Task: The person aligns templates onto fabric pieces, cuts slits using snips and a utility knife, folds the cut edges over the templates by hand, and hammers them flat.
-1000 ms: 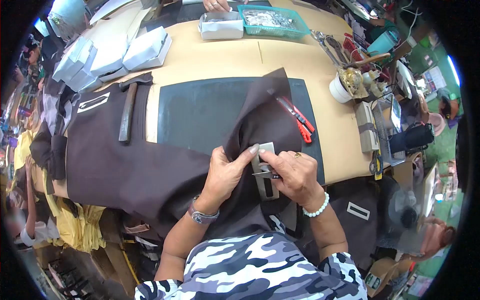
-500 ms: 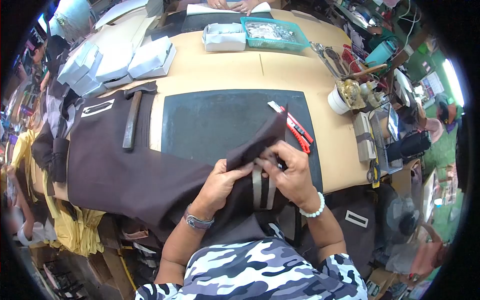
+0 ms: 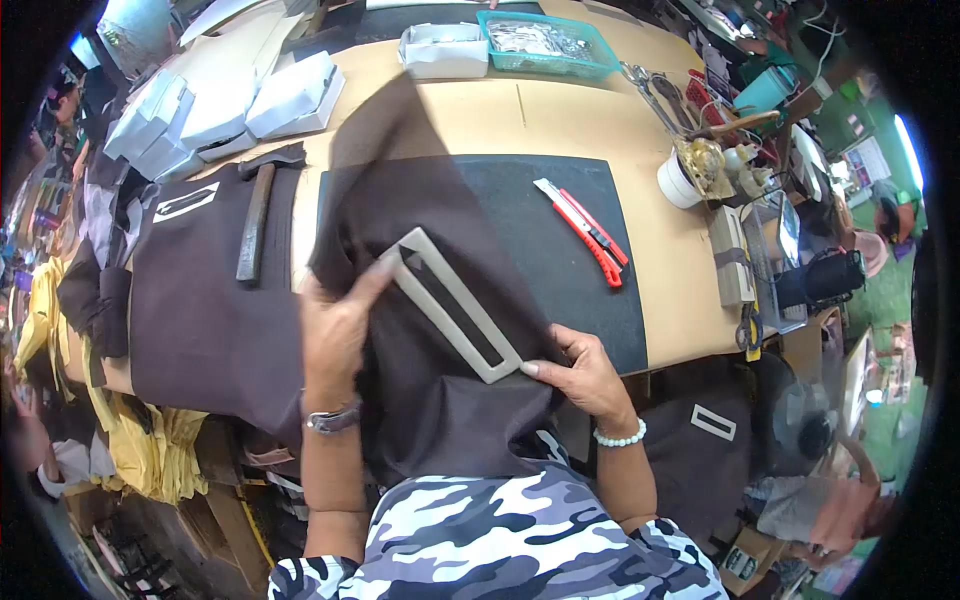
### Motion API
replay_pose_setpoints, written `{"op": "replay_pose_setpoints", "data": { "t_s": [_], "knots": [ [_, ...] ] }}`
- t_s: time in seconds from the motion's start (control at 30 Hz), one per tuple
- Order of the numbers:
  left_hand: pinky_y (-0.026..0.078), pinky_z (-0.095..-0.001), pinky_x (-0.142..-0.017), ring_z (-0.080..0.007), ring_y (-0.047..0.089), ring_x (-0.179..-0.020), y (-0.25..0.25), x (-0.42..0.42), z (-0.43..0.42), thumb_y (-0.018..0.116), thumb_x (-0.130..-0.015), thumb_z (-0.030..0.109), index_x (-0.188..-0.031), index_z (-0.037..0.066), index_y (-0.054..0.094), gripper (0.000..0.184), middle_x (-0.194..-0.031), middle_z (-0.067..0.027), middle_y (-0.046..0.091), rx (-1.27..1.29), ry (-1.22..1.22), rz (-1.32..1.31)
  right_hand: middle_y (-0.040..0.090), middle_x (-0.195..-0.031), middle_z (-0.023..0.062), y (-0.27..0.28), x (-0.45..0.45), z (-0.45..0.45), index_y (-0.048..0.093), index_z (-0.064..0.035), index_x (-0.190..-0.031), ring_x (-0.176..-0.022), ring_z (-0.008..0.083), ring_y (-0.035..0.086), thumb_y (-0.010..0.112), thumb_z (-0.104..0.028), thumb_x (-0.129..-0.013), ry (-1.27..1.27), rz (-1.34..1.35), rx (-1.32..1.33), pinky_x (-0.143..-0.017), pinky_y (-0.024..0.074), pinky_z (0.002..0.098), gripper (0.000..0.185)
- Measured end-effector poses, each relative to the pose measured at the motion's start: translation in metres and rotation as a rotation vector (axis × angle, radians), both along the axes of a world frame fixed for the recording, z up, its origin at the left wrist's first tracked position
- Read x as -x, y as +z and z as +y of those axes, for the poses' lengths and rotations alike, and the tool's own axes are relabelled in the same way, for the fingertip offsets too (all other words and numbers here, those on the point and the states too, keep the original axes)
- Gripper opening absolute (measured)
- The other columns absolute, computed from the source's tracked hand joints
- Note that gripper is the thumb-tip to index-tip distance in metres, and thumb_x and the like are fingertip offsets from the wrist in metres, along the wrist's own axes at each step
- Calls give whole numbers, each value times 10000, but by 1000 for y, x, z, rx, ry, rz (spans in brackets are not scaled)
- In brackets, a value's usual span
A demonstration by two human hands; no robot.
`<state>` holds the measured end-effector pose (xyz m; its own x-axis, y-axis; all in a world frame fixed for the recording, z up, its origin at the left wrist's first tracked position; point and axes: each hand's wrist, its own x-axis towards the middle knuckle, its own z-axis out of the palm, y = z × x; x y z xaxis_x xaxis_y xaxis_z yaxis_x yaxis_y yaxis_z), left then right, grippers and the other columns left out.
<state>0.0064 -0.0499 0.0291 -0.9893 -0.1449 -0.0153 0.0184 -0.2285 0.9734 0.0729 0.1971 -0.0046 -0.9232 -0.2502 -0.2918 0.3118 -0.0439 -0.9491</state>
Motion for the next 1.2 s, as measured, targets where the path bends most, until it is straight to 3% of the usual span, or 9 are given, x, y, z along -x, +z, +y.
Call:
{"op": "replay_pose_setpoints", "data": {
  "t_s": [0.1,0.23,0.37,0.47,0.63,0.73,0.9,1.03,1.2],
  "knots": [
    [382,-373,-1005,-311,495,-1172,19,6,-15,756,-669,48,-1302,-20,418,720,-1270,-198,505,1102,302,474,636,-808,115,15,0,-7,596,-5,-943,-721,198,630,658,-17,-757,-24,352,-523,-667,478,286,196],
    [175,-532,-1099,-291,327,-1325,78,3,5,821,-543,183,-1351,64,390,924,-1407,-127,387,1530,-584,669,612,-789,119,32,6,-29,593,-47,-894,-702,313,619,604,31,-650,102,773,-607,-585,490,346,256],
    [375,-500,-978,-279,628,-932,84,21,27,684,-619,73,-843,34,615,238,-861,-118,654,1596,-1440,575,614,-776,84,49,6,-39,596,-58,-865,-640,256,627,622,14,-609,102,1001,-623,-550,495,334,267],
    [500,-400,-636,-326,636,-717,114,42,-1,629,-667,65,-826,23,618,164,-691,-169,610,1605,-1290,466,619,-772,104,44,6,-31,612,-32,-860,-636,229,633,662,49,-631,-51,931,-607,-540,484,302,248],
    [463,-428,-721,-352,599,-833,185,105,-181,639,-761,182,-874,19,578,207,-864,-193,616,2409,14,138,598,-761,91,3,8,-3,591,8,-945,-642,139,589,704,-142,-777,-272,537,-399,-577,470,268,253],
    [472,-396,-681,-342,611,-797,234,140,-376,596,-784,147,-977,21,567,233,-856,-184,614,2284,157,306,551,-752,55,-14,7,2,565,15,-1081,-599,74,472,571,-196,-892,-382,415,-166,-529,402,239,283],
    [495,-290,-605,-137,593,-720,163,81,-186,640,-796,194,-1076,22,537,343,-883,-82,607,1117,-40,-369,513,-752,-1,-20,10,4,549,-2,-1155,-538,14,334,473,-141,-929,-439,319,27,-466,282,179,277],
    [527,-370,-697,-242,602,-899,49,40,-31,717,-777,296,-1244,-114,312,742,-1008,-205,582,425,-45,-469,505,-753,-9,-16,12,3,553,-12,-1161,-533,2,336,465,-177,-959,-451,251,127,-455,281,168,275],
    [518,-281,-716,-143,639,-775,-23,7,85,647,-853,156,-1002,17,620,205,-920,-67,670,-350,-296,-293,537,-761,-12,21,-4,-20,534,-28,-1203,-544,5,403,431,-208,-982,-447,295,210,-467,328,135,303]
  ]
}}
